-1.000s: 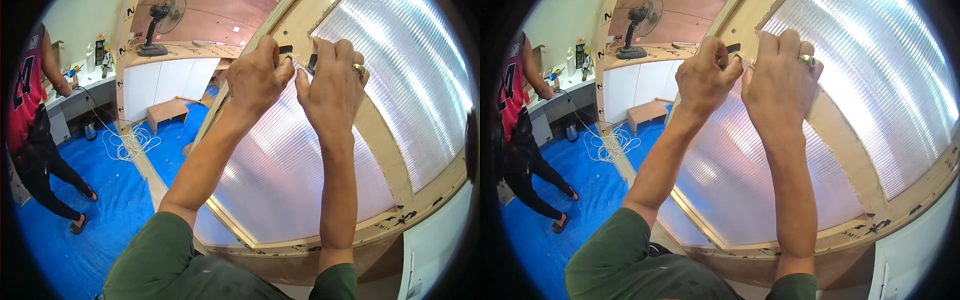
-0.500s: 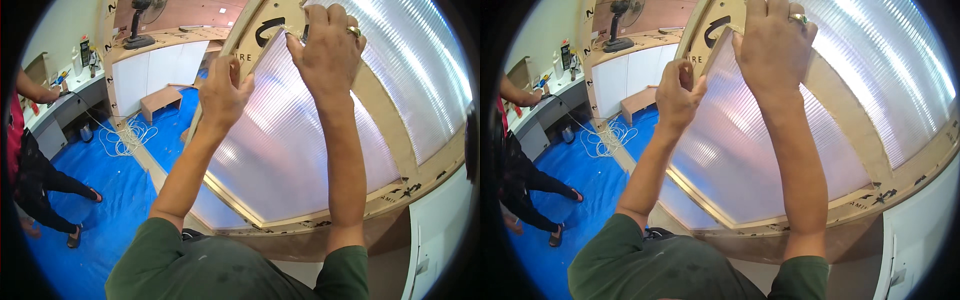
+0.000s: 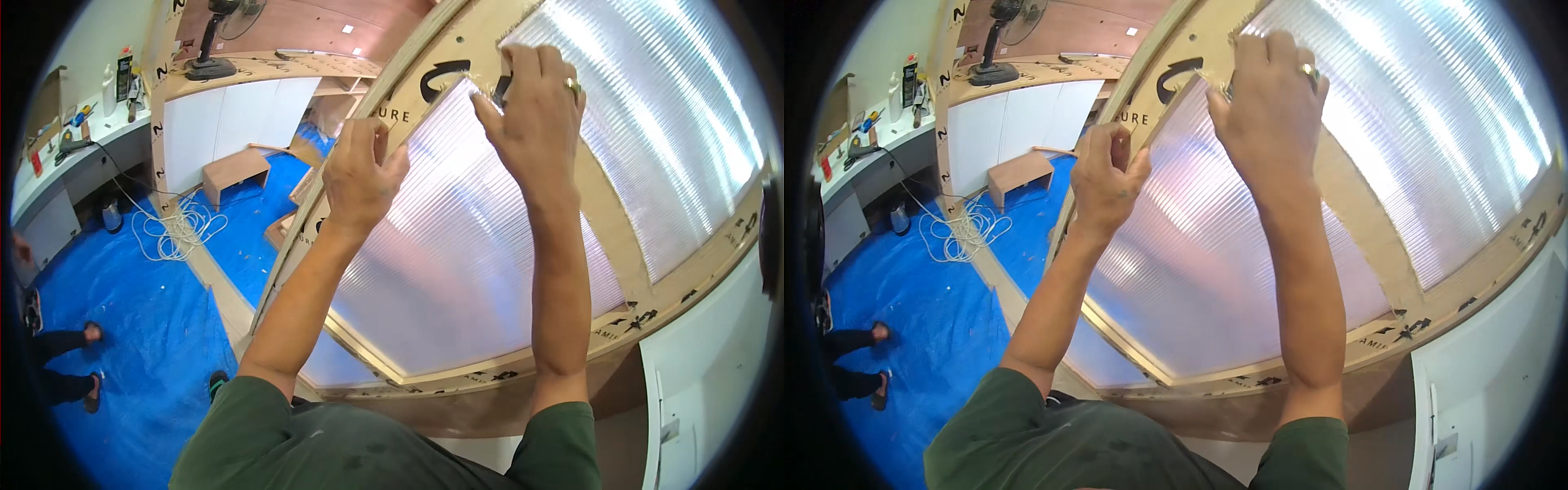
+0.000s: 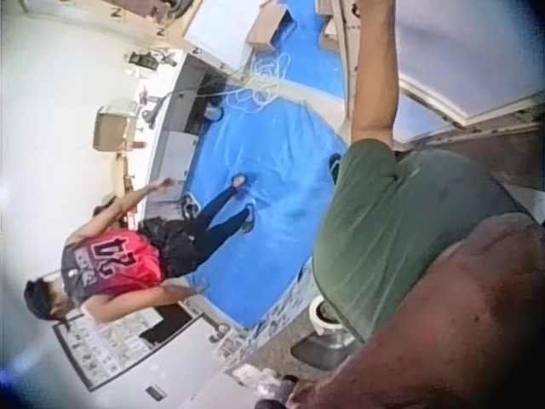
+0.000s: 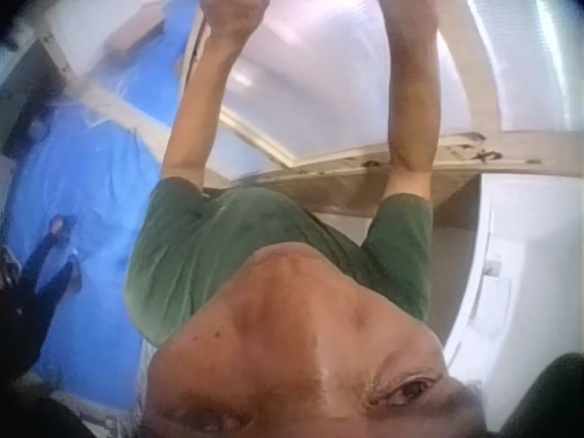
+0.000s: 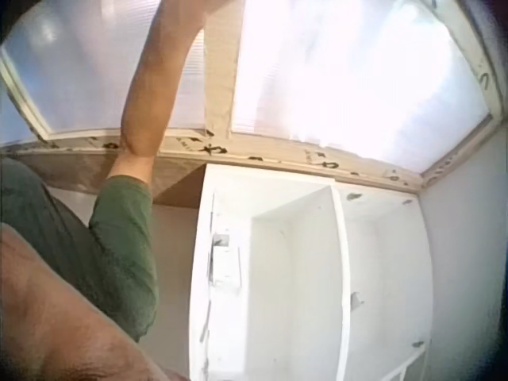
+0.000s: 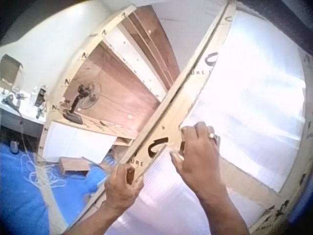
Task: The person applies tape to a wooden frame holding a translucent panel and luego picks up the frame to move it.
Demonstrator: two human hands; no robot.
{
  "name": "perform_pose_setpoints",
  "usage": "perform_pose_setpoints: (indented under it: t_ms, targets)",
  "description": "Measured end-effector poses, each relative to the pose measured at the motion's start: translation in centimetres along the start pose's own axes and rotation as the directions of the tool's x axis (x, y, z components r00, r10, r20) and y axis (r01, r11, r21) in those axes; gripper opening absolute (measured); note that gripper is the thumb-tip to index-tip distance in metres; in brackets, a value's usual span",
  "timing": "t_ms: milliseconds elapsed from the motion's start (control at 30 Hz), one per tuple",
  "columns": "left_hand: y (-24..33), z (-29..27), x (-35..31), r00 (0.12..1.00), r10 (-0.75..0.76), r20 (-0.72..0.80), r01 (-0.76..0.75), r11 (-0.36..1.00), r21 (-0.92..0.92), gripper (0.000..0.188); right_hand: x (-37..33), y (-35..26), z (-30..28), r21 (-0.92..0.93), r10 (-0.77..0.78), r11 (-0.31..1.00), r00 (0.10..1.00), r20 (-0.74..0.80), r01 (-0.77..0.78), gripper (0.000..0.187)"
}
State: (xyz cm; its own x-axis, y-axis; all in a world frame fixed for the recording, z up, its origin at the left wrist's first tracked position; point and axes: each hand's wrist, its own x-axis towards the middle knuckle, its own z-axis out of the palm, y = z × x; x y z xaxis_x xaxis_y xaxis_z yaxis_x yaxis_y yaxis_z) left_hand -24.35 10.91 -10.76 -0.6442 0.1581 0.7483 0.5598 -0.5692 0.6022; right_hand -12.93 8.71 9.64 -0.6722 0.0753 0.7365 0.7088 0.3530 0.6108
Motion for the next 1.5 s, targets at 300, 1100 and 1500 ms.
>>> perform_pose_setpoints:
  t_ms: [300,1100,1500]
  targets:
    - [-0.3,-0.1,-0.6,0.999,0.037,-0.003,-0.037,0.997,-0.061,0.032,-1.4,1.1,-1.1,0.106,-0.067,0.992,0.997,0.033,0.063,0.06]
    - [-1.6,1.1,-4.0,0.975,0.191,-0.11,-0.198,0.979,-0.055,0.024,-0.1,0.4,1.2,-0.122,-0.07,0.991,0.984,-0.166,0.05,0.046]
    - [-3.9,-3.4,-9.2,0.994,0.052,0.1,-0.048,0.998,-0.046,0.016,-0.4,-1.0,1.6,0.036,0.085,0.996,0.981,-0.174,-0.08,0.044]
